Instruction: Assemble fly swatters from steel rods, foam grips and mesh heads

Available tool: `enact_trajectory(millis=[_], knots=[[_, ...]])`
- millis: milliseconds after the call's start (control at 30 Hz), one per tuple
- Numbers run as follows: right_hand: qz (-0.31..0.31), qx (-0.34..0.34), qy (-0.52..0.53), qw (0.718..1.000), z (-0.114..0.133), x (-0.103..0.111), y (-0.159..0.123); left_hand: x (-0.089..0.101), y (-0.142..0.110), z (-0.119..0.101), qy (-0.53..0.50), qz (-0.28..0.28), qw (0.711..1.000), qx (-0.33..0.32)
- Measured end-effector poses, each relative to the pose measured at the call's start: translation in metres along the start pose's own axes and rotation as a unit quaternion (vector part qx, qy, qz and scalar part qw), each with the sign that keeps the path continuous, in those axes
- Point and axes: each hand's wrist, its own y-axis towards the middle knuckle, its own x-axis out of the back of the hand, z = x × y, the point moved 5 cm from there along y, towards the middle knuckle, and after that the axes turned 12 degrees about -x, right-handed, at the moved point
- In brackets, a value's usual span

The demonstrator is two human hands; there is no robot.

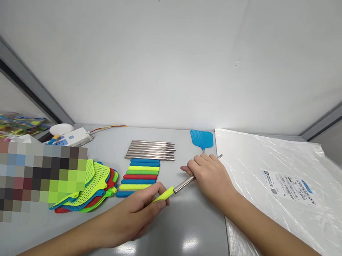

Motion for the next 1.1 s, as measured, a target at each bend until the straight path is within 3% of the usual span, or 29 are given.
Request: enact_trajectory(millis=[133,333,533,633,733,833,933,1100], knots=[[-0.007,0.009,-0.047,0.999,-0.001,0.000,-0.001,-0.004,-0.001,0.004,-0.052,0.021,0.998,0.025],[-0.006,0.014,-0.079,0.997,0.007,0.001,-0.002,-0.003,-0.001,0.004,-0.027,0.028,0.999,0.018],[0.002,0.056,-0.051,0.997,0.052,-0.001,-0.019,-0.005,0.005,-0.004,0.049,-0.011,0.995,-0.089],[0.022,0.066,-0.038,0.997,0.059,-0.003,-0.020,-0.005,0.006,-0.005,0.040,-0.018,0.994,-0.097],[0.017,0.067,-0.028,0.997,0.043,0.004,-0.011,0.000,0.004,-0.001,0.027,-0.029,0.998,-0.055],[0.000,0.033,-0.034,0.999,0.010,0.011,0.000,0.002,0.003,0.007,-0.018,-0.029,0.999,-0.021],[0.033,0.058,-0.015,0.998,-0.014,0.009,0.004,0.001,0.004,0.015,-0.080,-0.045,0.996,0.004],[0.079,0.118,0.049,0.989,-0.016,0.005,0.001,0.006,0.007,0.013,-0.053,-0.063,0.997,-0.008]])
